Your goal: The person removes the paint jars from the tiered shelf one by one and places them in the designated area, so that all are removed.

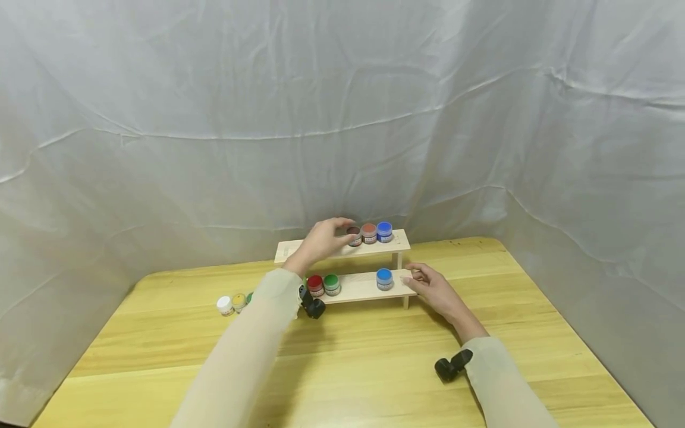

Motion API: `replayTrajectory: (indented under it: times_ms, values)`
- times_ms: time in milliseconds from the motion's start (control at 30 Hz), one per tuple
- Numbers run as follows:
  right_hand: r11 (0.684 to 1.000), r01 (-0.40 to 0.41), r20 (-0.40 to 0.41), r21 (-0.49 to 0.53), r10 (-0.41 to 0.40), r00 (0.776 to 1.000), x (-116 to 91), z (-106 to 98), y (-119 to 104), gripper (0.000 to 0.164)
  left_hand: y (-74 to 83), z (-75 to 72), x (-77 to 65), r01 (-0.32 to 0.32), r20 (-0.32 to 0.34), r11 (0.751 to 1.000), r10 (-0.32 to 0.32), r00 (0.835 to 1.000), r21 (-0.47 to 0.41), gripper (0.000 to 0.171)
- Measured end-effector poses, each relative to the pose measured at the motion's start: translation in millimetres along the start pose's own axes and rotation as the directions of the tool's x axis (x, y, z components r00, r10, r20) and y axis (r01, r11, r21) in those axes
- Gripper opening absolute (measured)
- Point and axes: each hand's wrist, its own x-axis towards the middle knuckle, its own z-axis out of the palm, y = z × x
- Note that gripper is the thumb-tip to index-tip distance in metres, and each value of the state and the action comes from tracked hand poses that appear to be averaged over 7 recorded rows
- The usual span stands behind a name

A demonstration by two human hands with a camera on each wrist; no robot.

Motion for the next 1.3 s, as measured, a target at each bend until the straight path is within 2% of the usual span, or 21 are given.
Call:
replayTrajectory:
  times_ms: [300, 633, 1067, 1167, 1300]
  values:
    - [1.000, 0.010, 0.000, 0.011, -0.010, 1.000, 1.4, 0.6, -0.2, 0.046, 1.8, 0.8, -0.8, -0.011, -0.010, 1.000, 0.010, 1.000, -0.022, 0.035]
    - [1.000, 0.004, -0.008, 0.002, -0.004, 1.000, 4.2, -1.7, 0.2, 0.046, -0.2, -12.5, -11.5, -0.031, -0.006, 0.999, 0.031, 1.000, 0.016, 0.041]
    - [1.000, 0.001, -0.008, -0.007, -0.001, 1.000, 4.3, -5.5, -1.9, 0.046, -12.5, -34.1, -37.7, -0.053, -0.055, 0.998, 0.054, 0.997, 0.019, 0.032]
    - [1.000, 0.006, -0.004, -0.002, -0.006, 1.000, 7.1, -6.7, 2.0, 0.047, -17.9, -40.1, -44.2, -0.050, -0.077, 0.999, 0.051, 0.996, 0.021, 0.032]
    - [1.000, 0.001, -0.008, -0.001, -0.001, 1.000, 16.0, -9.0, 19.6, 0.049, -25.6, -49.4, -54.1, -0.056, -0.096, 0.998, 0.058, 0.994, 0.027, 0.033]
